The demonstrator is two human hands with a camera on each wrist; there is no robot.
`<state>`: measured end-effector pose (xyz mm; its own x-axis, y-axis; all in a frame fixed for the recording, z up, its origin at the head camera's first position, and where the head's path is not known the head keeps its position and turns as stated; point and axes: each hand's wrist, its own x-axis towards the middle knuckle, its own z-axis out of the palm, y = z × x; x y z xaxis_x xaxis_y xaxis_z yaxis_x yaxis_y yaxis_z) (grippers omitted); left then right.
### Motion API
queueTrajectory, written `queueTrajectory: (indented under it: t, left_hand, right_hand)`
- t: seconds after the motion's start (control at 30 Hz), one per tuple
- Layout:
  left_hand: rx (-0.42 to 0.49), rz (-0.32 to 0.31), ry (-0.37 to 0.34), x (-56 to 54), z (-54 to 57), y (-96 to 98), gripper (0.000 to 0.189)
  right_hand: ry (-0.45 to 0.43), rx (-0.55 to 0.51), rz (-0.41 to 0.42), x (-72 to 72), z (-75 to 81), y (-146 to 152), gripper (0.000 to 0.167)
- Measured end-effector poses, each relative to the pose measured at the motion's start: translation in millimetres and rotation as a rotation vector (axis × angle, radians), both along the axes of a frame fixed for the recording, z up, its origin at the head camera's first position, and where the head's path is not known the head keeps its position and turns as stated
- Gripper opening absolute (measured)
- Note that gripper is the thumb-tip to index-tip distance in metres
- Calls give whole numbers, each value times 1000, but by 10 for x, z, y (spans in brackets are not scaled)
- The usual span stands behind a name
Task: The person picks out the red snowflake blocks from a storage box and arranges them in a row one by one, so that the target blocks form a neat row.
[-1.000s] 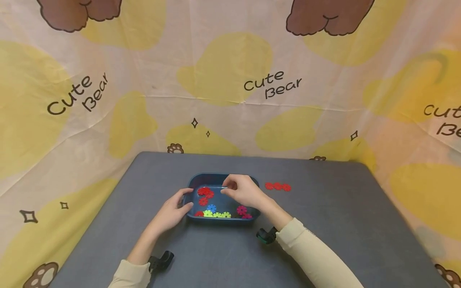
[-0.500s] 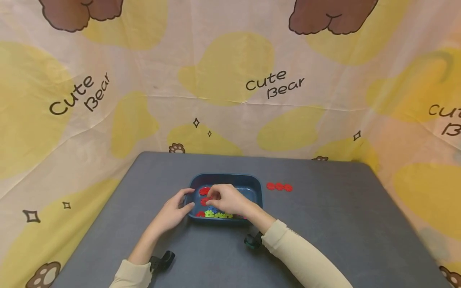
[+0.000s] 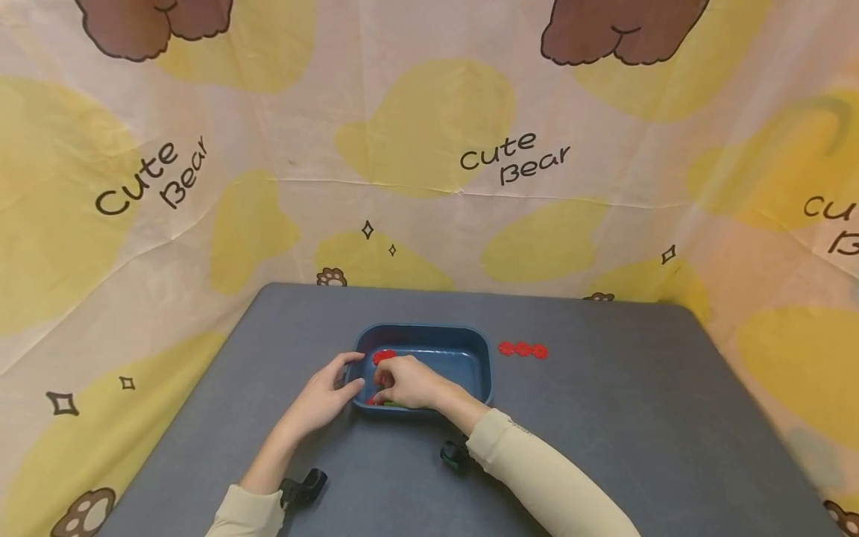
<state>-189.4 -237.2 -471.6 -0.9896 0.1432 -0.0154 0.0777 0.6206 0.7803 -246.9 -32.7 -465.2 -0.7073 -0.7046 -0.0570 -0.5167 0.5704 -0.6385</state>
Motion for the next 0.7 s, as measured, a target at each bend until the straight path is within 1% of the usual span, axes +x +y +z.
queueTrajectory:
  t: [0.2, 0.27, 0.37, 0.43, 0.57, 0.7]
  left_hand:
    - [2, -1, 2, 5, 0, 1, 51]
    - [4, 2, 3, 2, 3, 4, 50]
    - [7, 3, 1, -1, 16, 10, 50]
    - [6, 6, 0, 1, 23, 16, 50]
    - [-5, 9, 2, 12, 21, 24, 50]
    - [-5, 12, 3, 24, 14, 20, 50]
  right_hand:
    - [80, 103, -5, -51, -52, -80, 31]
    - [110, 120, 0, -57, -55, -86, 31]
    - [126, 123, 6, -62, -55, -74, 27]
    - [120, 110, 9, -60, -53, -58, 23]
    - [78, 80, 3, -44, -47, -19, 15]
    - [50, 56, -10, -34, -56, 15, 13]
